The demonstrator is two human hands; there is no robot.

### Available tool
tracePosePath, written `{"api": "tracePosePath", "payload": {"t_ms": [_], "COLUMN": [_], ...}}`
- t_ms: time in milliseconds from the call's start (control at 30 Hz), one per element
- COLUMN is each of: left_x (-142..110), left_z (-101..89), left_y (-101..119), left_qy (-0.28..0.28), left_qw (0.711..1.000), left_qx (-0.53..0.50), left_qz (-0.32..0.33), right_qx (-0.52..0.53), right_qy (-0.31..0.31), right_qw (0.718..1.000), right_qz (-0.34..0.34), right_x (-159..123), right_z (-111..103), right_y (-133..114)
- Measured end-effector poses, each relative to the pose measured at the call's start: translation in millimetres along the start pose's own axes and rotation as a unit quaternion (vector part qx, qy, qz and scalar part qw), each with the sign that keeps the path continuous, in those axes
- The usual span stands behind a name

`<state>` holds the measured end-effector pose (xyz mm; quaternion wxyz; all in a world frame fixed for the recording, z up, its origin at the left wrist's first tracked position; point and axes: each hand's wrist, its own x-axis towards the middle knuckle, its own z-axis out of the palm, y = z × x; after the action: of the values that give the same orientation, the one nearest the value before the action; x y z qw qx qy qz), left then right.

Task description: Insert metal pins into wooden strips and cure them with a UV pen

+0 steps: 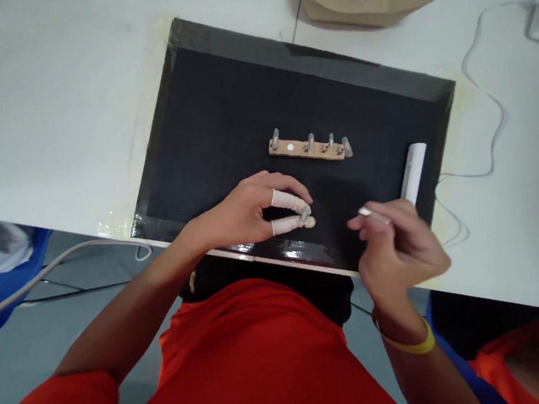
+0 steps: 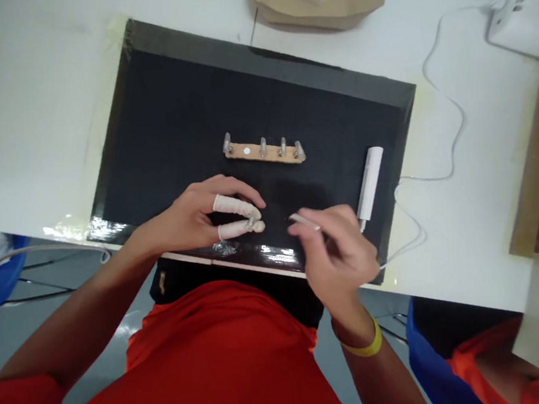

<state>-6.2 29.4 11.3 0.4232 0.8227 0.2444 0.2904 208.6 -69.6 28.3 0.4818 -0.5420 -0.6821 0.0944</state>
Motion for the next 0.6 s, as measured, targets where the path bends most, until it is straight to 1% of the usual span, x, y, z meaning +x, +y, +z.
{"api": "tracePosePath", "payload": {"t_ms": [33, 67, 133, 167, 200, 233, 267, 300, 333, 400, 433, 467, 500, 533, 567, 600], "left_x": [0.3, 0.6, 0.9, 0.9, 0.8, 0.7, 0.6, 0.4, 0.3, 0.3, 0.3, 0.3, 0.4, 0.5, 0.5, 0.6], "left_z": [-0.3, -0.7, -1.7, -2.3, -2.8, -3.3, -3.6, -3.8, -3.8, -3.7, -3.5, -3.4, -3.3, -3.3, -3.3, -3.5], "left_y": [0.3, 0.7, 1.5, 1.9, 2.3, 2.7, 2.9, 3.0, 3.0, 2.9, 2.8, 2.8, 2.8, 2.8, 2.8, 2.8], "left_qy": [0.002, 0.003, 0.005, 0.006, 0.007, 0.009, 0.009, 0.008, 0.008, 0.006, 0.006, 0.005, 0.007, 0.007, 0.007, 0.006], "left_qw": [1.000, 1.000, 0.999, 0.999, 0.999, 0.999, 0.999, 0.999, 0.998, 0.998, 0.998, 0.998, 0.998, 0.999, 0.999, 0.999], "left_qx": [-0.006, -0.014, -0.031, -0.039, -0.044, -0.047, -0.049, -0.050, -0.052, -0.054, -0.054, -0.053, -0.051, -0.048, -0.046, -0.046], "left_qz": [0.001, 0.002, -0.001, -0.004, -0.008, -0.011, -0.014, -0.017, -0.020, -0.024, -0.025, -0.025, -0.024, -0.023, -0.023, -0.024], "right_qx": [0.002, 0.006, 0.013, 0.014, 0.012, 0.007, 0.004, 0.004, 0.008, 0.012, 0.009, 0.002, -0.009, -0.018, -0.022, -0.020], "right_qy": [0.010, -0.013, -0.097, -0.102, -0.066, -0.013, 0.024, 0.025, -0.004, -0.088, -0.091, -0.054, -0.002, 0.034, 0.036, 0.004], "right_qw": [1.000, 1.000, 0.991, 0.989, 0.995, 0.999, 1.000, 1.000, 1.000, 0.991, 0.990, 0.995, 0.999, 0.999, 0.999, 1.000], "right_qz": [0.008, -0.014, -0.094, -0.103, -0.077, -0.034, 0.000, 0.008, -0.014, -0.097, -0.107, -0.083, -0.042, -0.010, -0.002, -0.021], "right_x": [0.0, 0.1, -0.3, -0.8, -1.5, -2.4, -3.3, -4.2, -4.9, -5.6, -5.6, -5.3, -5.1, -4.9, -4.9, -4.9], "right_z": [0.3, 0.5, 0.8, 1.2, 1.7, 2.4, 3.2, 3.8, 4.3, 4.8, 4.9, 5.1, 5.2, 5.2, 5.1, 5.0], "right_y": [-0.6, -1.4, -3.1, -3.7, -4.0, -4.2, -4.3, -4.4, -4.5, -4.3, -3.9, -3.4, -3.0, -2.8, -3.1, -3.8]}}
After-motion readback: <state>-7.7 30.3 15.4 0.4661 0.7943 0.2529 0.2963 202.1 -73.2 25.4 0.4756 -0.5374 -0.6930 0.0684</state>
